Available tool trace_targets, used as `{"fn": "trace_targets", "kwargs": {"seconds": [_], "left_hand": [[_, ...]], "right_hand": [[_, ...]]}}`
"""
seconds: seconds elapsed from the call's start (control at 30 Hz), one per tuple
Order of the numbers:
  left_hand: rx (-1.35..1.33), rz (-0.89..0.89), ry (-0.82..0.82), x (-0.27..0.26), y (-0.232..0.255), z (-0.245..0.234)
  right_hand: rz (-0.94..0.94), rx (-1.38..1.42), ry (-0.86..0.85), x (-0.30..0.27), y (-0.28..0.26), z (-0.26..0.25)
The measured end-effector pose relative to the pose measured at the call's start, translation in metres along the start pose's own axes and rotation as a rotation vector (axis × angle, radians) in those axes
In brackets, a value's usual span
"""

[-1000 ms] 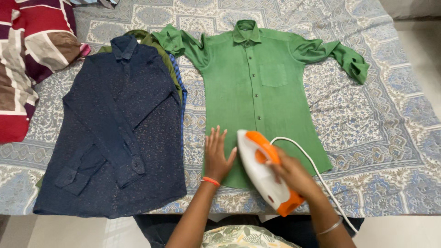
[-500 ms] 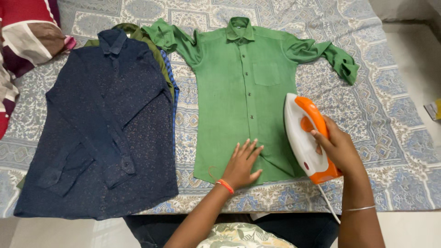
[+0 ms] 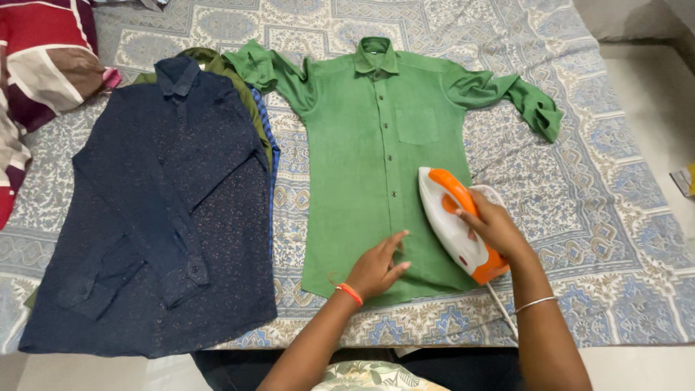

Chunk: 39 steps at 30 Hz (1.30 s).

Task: The person irons two shirts on a bed. They first smooth and iron a dark blue patterned shirt, then fold it. Next, they unfold and iron a green shirt, smoothing the front and back before folding it.

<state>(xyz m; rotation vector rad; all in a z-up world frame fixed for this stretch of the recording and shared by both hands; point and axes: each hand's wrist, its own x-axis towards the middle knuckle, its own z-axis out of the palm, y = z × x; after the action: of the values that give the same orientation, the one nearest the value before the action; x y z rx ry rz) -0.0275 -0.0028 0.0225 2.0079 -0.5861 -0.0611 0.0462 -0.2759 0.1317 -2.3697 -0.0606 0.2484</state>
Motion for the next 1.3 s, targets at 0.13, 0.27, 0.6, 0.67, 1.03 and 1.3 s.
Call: {"fn": "trace_targets", "kwargs": {"seconds": [0.13, 0.27, 0.6, 0.67, 1.03, 1.3], "left_hand": [[0.156, 0.190, -0.019, -0.006, -0.037, 0.015], [0.299, 0.087, 0.059, -0.010, -0.037, 0.016], [0.769, -0.064, -0.053, 0.002, 0.002, 0.008], [0.762, -0.061, -0.054, 0.001, 0.001, 0.006], [0.757, -0.094, -0.102, 0.002, 0.004, 0.005], [0.742, -0.052, -0.076, 0.001, 0.006, 0.003]], "right_hand": [[0.156, 0.064, -0.168, -0.010, -0.003, 0.017], [0.074, 0.088, -0.356, -0.032, -0.004, 0.014], [0.158, -0.146, -0.097, -0.043, 0.007, 0.023], [0.192, -0.196, -0.020, -0.037, 0.010, 0.020], [0.115, -0.106, 0.033, 0.008, 0.005, 0.026], [-0.035, -0.136, 0.067, 0.073, -0.016, 0.032]]}}
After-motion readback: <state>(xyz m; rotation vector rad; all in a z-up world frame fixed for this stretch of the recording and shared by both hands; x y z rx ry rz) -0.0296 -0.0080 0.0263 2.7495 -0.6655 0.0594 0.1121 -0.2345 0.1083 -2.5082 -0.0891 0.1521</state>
